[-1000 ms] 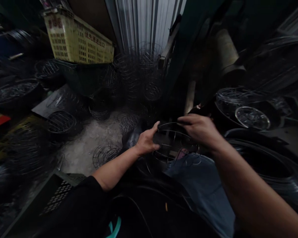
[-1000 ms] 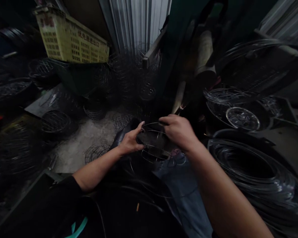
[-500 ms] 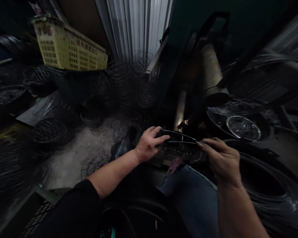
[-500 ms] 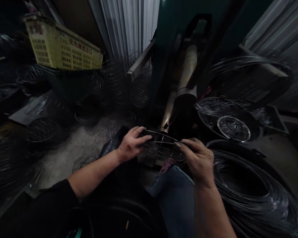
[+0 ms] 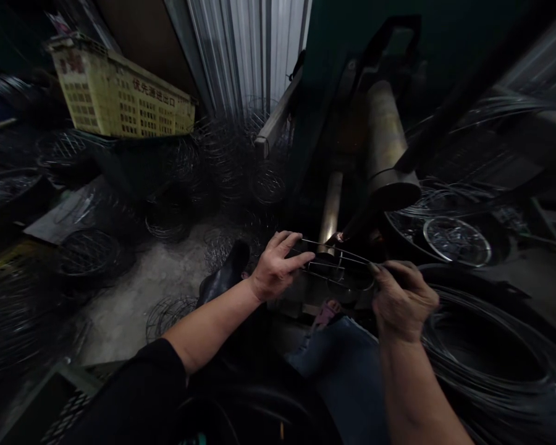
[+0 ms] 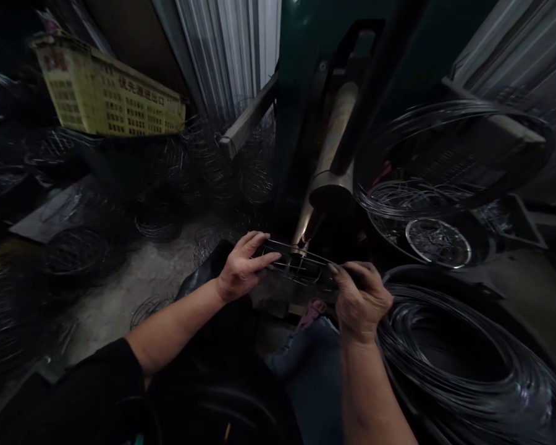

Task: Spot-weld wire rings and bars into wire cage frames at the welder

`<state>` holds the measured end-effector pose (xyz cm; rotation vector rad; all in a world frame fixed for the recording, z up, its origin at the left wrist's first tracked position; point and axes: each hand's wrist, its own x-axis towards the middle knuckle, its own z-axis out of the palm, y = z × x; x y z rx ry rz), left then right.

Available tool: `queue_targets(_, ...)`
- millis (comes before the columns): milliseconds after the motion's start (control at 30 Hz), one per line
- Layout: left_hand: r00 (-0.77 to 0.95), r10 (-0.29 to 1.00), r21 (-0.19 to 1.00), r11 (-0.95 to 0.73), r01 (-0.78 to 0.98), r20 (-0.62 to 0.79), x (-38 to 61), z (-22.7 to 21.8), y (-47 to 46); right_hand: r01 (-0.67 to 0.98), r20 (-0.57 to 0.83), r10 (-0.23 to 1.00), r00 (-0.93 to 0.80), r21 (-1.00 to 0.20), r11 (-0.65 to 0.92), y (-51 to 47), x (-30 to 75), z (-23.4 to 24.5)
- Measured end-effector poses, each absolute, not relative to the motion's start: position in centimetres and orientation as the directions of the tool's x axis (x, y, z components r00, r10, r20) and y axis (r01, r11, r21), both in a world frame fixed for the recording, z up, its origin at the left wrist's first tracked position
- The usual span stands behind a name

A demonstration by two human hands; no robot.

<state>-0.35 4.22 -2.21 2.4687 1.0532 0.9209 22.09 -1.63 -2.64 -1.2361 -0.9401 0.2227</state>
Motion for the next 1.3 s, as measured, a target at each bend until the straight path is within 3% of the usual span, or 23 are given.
queue_targets(400, 0.472, 0.745, 0.557, -0.667, 0.495, 0.472, 0.5, -2.1, 5.5, 0.333, 0.536, 0.527, 0.659, -0.837, 0.435, 0.0, 22.3, -3.3)
queue_targets(933, 0.447, 0.555, 0.306, -0.801, 0.514, 0.701, 0.4, -4.2, 7.7, 0.32, 0.509, 0.54, 0.67, -0.855, 0.408, 2.1, 22.5, -3.7)
queue_targets(1300, 0.439, 0.589, 0.333, -0.779, 0.531, 0.678, 0.4, -3.6, 7.9, 0.269, 0.51, 0.53, 0.677, -0.842, 0.467, 2.2, 22.4, -4.2)
